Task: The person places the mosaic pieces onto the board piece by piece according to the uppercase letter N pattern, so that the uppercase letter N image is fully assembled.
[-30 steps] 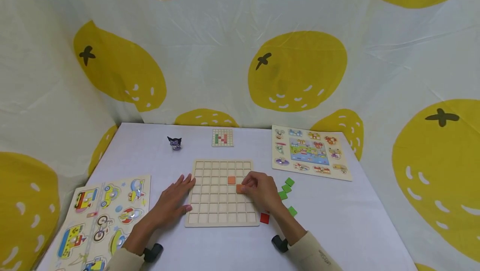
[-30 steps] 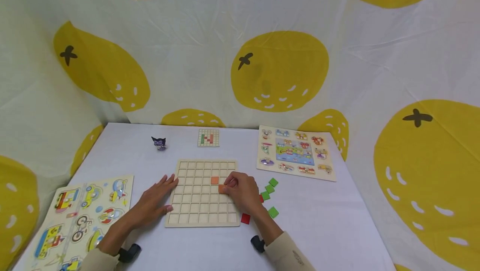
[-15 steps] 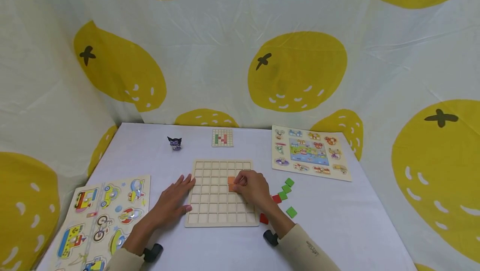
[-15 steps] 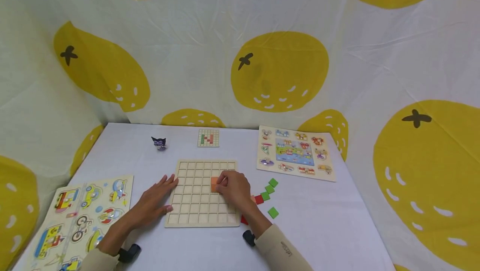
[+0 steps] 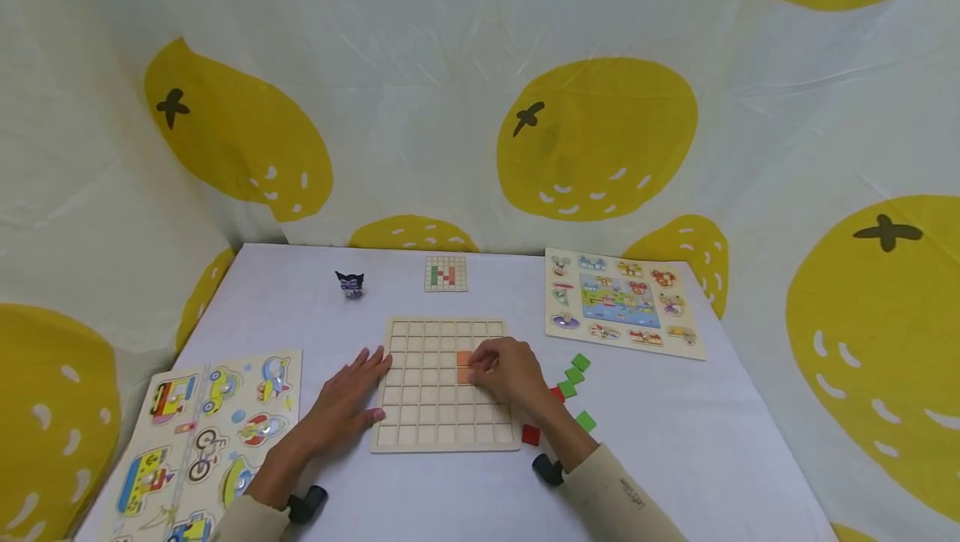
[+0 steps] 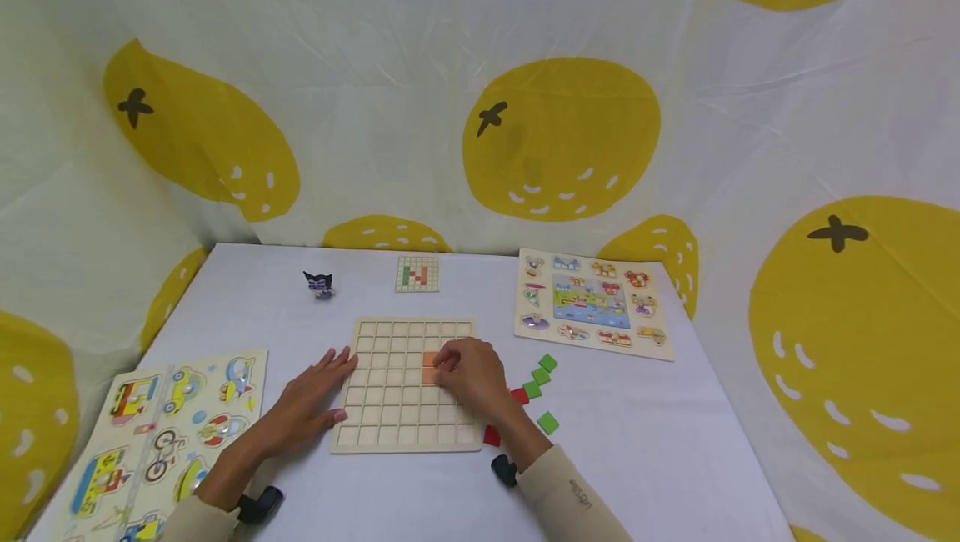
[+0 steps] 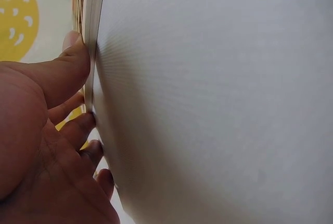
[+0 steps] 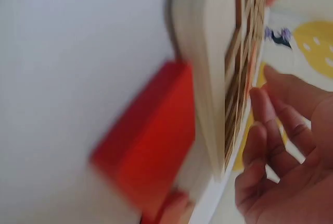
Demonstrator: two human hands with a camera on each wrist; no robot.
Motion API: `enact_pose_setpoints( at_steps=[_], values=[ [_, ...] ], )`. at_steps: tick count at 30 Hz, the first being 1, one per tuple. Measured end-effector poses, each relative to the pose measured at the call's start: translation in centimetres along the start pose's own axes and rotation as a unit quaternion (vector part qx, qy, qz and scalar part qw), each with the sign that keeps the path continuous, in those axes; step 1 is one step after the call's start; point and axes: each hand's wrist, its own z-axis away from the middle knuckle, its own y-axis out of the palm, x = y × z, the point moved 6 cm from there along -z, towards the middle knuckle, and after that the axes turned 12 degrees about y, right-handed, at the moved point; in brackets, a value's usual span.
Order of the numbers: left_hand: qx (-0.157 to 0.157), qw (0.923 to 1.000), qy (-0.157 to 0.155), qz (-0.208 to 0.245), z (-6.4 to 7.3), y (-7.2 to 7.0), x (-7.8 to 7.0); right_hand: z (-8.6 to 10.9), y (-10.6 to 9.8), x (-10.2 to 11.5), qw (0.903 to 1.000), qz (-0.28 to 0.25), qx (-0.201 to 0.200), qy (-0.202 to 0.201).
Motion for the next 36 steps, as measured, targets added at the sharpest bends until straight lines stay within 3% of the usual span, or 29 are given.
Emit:
enact_pose_setpoints(
  at_steps=[5,17,21,25,36],
  values=[
    [0.012,0.9998,-0.011,0.005,-0.1,0.1,0.2,-0.1,-2.1,-1.3,0.9993,-0.036,-0.003,-0.011],
    [0.008,0.9998,-0.013,0.014,-0.1,-0.2,0.0,1.5,-6.1,-5.9,0.9977,-0.017,0.003,0.065],
    [0.009,0.9997,-0.015,0.017,-0.1,-0.1,0.2,2.1,-6.7,-7.1,0.9969,0.018,0.014,0.075],
    [0.006,0.9999,-0.008,0.009,0.0,-0.1,0.2,2.3,-6.7,-7.7,0.9969,0.049,0.018,0.060],
    [0.011,0.9999,-0.009,0.004,0.0,0.3,0.4,1.8,-5.8,-8.5,0.9954,0.067,-0.009,0.069]
  ],
)
